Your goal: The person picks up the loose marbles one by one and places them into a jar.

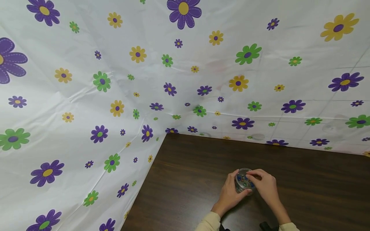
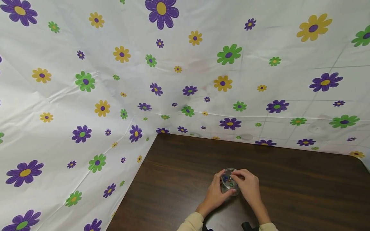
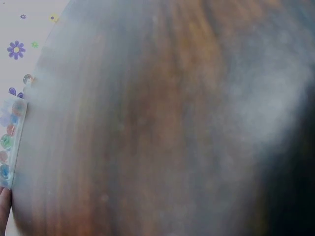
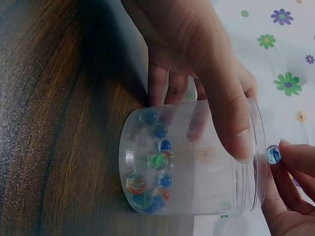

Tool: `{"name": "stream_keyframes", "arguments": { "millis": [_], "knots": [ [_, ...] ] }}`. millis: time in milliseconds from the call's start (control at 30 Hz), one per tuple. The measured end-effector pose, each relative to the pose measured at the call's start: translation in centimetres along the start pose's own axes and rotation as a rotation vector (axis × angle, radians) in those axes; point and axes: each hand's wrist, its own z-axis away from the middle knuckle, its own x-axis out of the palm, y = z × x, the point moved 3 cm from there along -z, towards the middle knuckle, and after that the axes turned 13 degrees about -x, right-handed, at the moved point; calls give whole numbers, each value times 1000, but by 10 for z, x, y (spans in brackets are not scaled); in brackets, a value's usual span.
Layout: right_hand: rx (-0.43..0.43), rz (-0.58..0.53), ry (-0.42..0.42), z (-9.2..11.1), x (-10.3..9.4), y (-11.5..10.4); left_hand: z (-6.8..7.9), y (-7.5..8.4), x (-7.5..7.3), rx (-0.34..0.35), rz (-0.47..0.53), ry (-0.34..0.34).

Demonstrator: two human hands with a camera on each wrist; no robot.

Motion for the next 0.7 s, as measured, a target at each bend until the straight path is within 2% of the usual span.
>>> {"name": "stream_keyframes", "arguments": {
  "millis": [400,700],
  "knots": [
    [0,23,-5,-1,1,-2,0,-1,2,-31,-13,-7],
    [-7,22,0,0,1,-1,0,-1,1,-26,-2,-7]
  ]
}}
